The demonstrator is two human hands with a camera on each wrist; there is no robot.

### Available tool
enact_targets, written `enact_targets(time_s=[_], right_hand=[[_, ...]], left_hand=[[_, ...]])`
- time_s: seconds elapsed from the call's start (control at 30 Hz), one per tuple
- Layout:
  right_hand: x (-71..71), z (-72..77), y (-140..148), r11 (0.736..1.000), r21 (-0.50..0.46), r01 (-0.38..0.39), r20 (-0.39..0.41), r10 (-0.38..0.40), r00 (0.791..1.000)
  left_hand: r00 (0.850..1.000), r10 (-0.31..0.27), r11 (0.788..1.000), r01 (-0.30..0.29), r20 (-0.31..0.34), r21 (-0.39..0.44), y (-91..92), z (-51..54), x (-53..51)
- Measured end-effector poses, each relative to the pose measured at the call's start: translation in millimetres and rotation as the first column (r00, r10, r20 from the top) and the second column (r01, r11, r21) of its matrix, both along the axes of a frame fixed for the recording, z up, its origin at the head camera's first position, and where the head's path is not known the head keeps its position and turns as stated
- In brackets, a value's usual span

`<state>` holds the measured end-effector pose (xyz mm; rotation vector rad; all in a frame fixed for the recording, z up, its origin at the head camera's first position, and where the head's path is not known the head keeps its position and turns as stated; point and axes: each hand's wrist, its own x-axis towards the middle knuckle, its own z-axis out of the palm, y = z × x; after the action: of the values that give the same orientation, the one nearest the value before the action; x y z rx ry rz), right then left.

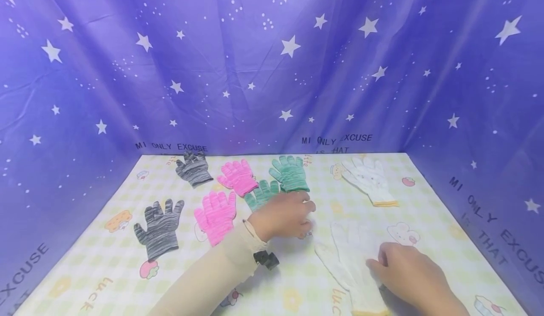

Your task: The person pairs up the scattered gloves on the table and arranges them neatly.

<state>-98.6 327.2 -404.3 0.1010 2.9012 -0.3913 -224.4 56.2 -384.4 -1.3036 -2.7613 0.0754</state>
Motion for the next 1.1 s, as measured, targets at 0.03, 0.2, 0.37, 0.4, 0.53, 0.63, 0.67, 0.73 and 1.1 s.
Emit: enact_targets(time_s=[0.03,0.2,0.37,0.4,0.53,0.63,0.67,0.73,1.1], right_hand=[[-0.2,-0.5,0,1.0,-0.004,-0.001,0.002,0.001,1.0],[-2.8,-4.2,2,1.0,0.001,-0.011,-0.005,0.011,1.0],[-8.4,-7.0,0,0.999,0.028,-0.028,-0.007,0.028,1.0],[-9.0,-7.2,0,0.999,0.03,-0.03,-0.003,0.03,1.0],[-10.4,-7.5,0,0.999,0.027,-0.028,0.017,0.027,0.999],[-10.7,-8.1,0,1.0,0.012,-0.022,0.028,0.022,0.999],[-10.9,-8.3,0,1.0,0.009,-0.022,0.027,0.022,0.999],[-11.3,-8.4,0,1.0,0.007,-0.022,0.022,0.022,1.0],[-12.5,-9.7,0,1.0,0.009,-0.02,0.008,0.02,1.0]], left_hand=[[1.0,-0.005,1.0,0.005,-0.005,-0.005,1.4,-0.4,1.1],[0.999,-0.045,0.999,0.045,-0.009,-0.01,8.6,-3.7,6.5],[0.988,-0.098,0.995,0.098,0.121,0.008,15.8,-5.9,14.2],[0.985,-0.106,0.994,0.106,0.138,0.007,17.4,-6.3,16.3],[0.985,-0.123,0.991,0.127,0.119,-0.033,24.7,-9.7,24.5],[0.986,-0.118,0.989,0.128,0.119,-0.075,28.5,-12.6,29.3],[0.986,-0.116,0.988,0.127,0.123,-0.089,29.6,-13.7,30.3],[0.985,-0.119,0.985,0.133,0.123,-0.112,30.8,-15.3,31.7],[0.984,-0.134,0.976,0.152,0.118,-0.158,32.1,-21.6,33.7]])
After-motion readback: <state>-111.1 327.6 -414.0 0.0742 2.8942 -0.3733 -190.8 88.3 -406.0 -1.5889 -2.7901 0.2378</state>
